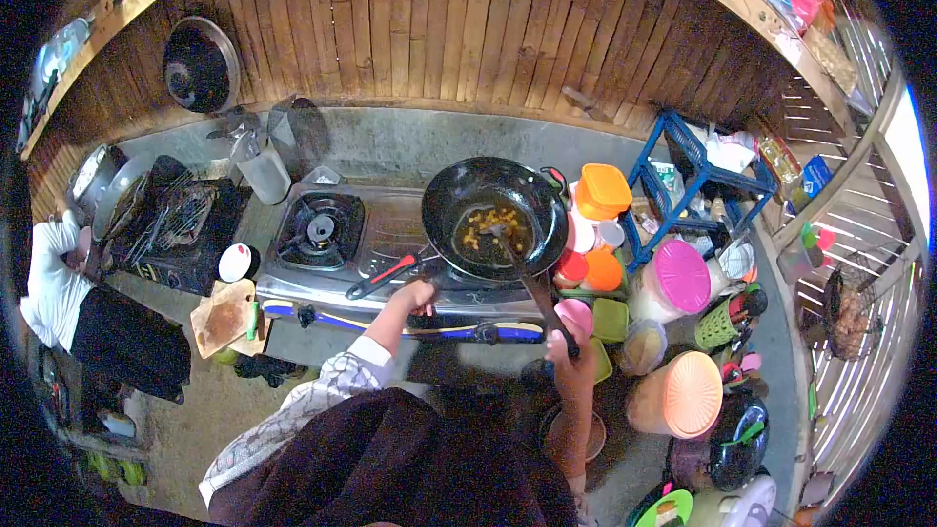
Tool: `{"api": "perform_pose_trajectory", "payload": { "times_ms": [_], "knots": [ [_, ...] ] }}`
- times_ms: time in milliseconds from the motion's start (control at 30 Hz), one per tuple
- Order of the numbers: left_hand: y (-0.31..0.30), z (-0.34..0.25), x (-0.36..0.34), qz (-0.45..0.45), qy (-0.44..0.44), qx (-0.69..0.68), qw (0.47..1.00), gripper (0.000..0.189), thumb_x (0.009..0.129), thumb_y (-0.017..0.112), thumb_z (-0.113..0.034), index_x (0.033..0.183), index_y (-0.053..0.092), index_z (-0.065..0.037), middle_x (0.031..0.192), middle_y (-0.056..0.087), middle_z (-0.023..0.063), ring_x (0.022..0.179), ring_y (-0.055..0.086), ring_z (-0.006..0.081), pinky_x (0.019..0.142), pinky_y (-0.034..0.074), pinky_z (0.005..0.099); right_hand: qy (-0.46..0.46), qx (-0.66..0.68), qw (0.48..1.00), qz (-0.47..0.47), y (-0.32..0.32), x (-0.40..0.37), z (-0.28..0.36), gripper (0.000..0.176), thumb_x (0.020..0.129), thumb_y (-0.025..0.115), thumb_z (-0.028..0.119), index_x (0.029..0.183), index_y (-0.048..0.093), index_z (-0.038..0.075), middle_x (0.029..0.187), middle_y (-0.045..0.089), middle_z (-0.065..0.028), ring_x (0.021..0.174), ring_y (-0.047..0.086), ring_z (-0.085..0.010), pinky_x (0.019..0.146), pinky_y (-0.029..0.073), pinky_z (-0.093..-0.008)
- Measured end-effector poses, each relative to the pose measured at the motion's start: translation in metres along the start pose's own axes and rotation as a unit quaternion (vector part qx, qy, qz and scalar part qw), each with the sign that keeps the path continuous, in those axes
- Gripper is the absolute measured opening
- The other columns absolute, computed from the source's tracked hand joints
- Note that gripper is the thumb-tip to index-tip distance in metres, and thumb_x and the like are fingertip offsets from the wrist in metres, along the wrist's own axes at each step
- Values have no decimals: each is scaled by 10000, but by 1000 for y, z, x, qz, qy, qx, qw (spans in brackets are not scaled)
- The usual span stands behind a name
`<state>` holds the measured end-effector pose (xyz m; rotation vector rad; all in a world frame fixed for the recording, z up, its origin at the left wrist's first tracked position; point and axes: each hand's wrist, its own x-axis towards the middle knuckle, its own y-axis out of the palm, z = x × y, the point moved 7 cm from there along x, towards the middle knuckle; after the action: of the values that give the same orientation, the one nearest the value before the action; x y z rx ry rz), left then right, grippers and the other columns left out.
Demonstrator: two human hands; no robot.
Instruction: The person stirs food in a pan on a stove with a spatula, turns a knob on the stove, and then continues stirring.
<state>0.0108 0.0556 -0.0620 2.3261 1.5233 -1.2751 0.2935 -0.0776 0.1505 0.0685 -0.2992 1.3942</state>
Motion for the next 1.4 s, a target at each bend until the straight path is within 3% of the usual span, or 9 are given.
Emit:
{"api": "perform_pose_trajectory", "payload": {
  "times_ms": [100, 133, 233, 400, 733, 1033, 1100, 1167, 1400],
  "knots": [
    [1, 3, 0, 3, -5, -8, 1000, 436, 764, 275, -273, 570, 580, -29, 547, 570, 84, 440, 489, 152, 441, 381, 281, -34, 4, 999, 7, 15, 12, -21, 298, 796, 491, 55, 1086, 471, -10, 698, 512, -28, 558, 468, -73, 510, 395, -195],
    [1, 3, 0, 2, -5, -7, 1000, 426, 758, 280, -262, 568, 582, -31, 544, 568, 86, 443, 491, 152, 440, 379, 283, 37, -6, 999, 36, 20, 14, -28, 344, 804, 499, 70, 1136, 435, 4, 708, 517, -31, 552, 478, -70, 504, 400, -191],
    [1, 5, 5, 2, -11, 3, 1000, 415, 752, 285, -252, 565, 586, -36, 539, 564, 88, 445, 492, 153, 438, 376, 287, 27, 12, 998, 50, 38, 25, -26, 381, 808, 502, 71, 1168, 399, -1, 721, 517, -27, 562, 485, -77, 518, 415, -204],
    [0, 4, 3, 0, -18, 21, 1000, 426, 758, 282, -265, 562, 590, -45, 531, 559, 86, 444, 492, 152, 437, 378, 288, 66, 62, 996, 23, 51, 39, -35, 334, 836, 482, 116, 1163, 438, 63, 729, 541, -29, 602, 523, -76, 532, 415, -196],
    [-2, -5, -12, -5, -21, 3, 1000, 426, 759, 291, -273, 547, 576, -37, 538, 570, 75, 431, 487, 144, 432, 383, 281, 23, 5, 1000, -15, 43, 44, -25, 308, 839, 473, 126, 1139, 462, 57, 741, 559, -42, 621, 545, -83, 546, 430, -198],
    [-1, -3, -9, 13, -33, 14, 999, 451, 787, 253, -261, 544, 570, -53, 508, 556, 52, 420, 482, 128, 422, 382, 273, 37, 11, 998, -41, 2, 30, -36, 267, 801, 507, 103, 1057, 522, 26, 734, 534, -57, 561, 513, -88, 512, 420, -191],
    [-1, -6, -13, 11, -28, 19, 999, 469, 798, 237, -270, 543, 566, -55, 503, 553, 52, 418, 481, 126, 420, 382, 274, -35, -25, 998, -36, -12, 28, -33, 254, 785, 509, 88, 1025, 540, 11, 716, 537, -45, 536, 477, -73, 492, 393, -182],
    [-3, -12, -21, 6, -10, 26, 1000, 509, 814, 217, -315, 543, 558, -53, 508, 555, 58, 416, 478, 127, 422, 383, 276, 42, -4, 999, -32, -18, 16, -8, 240, 784, 501, 74, 1008, 550, 4, 680, 532, -27, 526, 442, -60, 475, 363, -179],
    [-1, -9, -15, 4, 8, 3, 1000, 510, 824, 223, -323, 556, 559, -47, 518, 560, 63, 419, 479, 129, 418, 381, 272, 77, -70, 994, -36, -55, -7, 12, 245, 785, 533, 103, 1009, 555, 8, 623, 506, -15, 528, 436, -66, 473, 344, -184]
  ]
}}
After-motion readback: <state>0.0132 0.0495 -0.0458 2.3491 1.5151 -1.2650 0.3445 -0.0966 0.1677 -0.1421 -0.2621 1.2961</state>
